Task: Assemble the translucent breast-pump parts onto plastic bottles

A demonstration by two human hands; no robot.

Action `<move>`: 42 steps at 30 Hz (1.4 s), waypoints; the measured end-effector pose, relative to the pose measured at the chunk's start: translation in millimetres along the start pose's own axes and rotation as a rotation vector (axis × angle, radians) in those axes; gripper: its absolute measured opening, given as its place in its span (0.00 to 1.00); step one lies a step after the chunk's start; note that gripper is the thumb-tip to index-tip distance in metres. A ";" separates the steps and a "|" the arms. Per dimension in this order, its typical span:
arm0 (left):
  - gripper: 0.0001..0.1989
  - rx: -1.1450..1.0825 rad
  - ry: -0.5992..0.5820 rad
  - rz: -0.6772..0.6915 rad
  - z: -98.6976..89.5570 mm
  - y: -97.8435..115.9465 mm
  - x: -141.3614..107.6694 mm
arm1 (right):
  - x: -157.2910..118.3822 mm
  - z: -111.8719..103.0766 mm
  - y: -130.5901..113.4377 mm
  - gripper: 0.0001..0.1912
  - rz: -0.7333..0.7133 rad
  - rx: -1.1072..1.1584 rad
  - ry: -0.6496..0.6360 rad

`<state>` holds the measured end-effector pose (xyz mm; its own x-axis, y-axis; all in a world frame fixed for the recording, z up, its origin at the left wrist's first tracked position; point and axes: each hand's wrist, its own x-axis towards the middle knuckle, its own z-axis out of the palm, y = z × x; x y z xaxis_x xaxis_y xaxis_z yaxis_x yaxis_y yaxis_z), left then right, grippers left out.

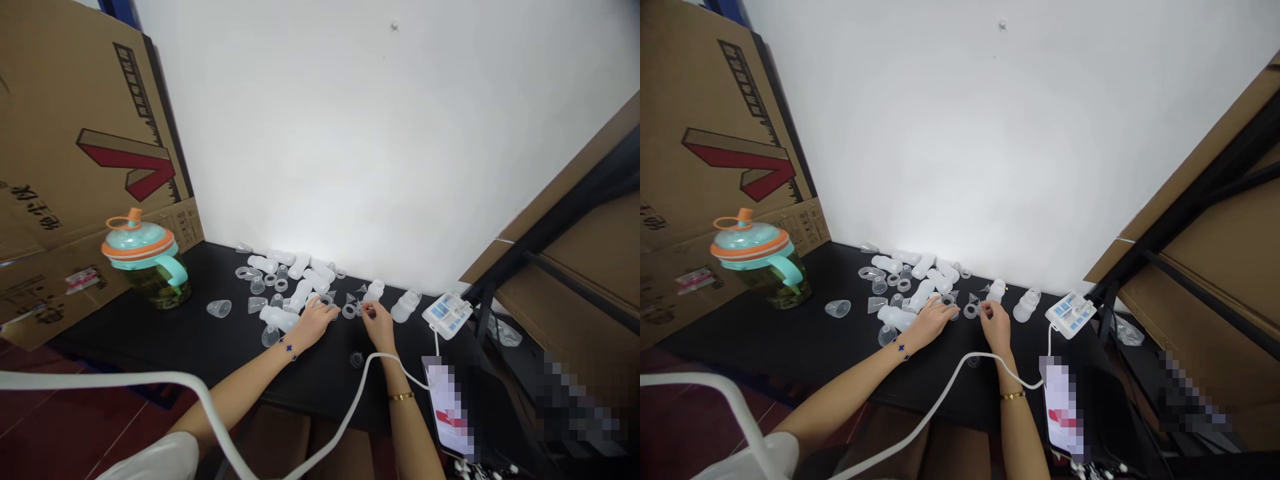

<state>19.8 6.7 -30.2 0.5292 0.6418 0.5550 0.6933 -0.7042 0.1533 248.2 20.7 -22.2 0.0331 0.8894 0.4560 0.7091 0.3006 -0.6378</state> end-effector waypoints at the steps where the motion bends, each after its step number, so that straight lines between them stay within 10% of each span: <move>1: 0.23 -0.007 0.015 -0.008 -0.9 0.5 0.4 | -0.2 0.5 -1.3 0.08 0.011 0.011 -0.002; 22: 0.15 -0.473 0.254 -0.256 -5.4 3.4 6.3 | -6.1 11.9 -16.1 0.09 0.054 0.176 -0.071; 42: 0.14 -0.802 0.209 -0.262 -14.0 12.6 7.1 | -7.8 13.8 -23.6 0.09 -0.117 0.186 -0.128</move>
<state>25.5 -1.9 -13.0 0.2459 0.7995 0.5481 0.1841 -0.5936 0.7834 221.5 11.4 -19.3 -0.1400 0.8775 0.4586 0.5603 0.4521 -0.6940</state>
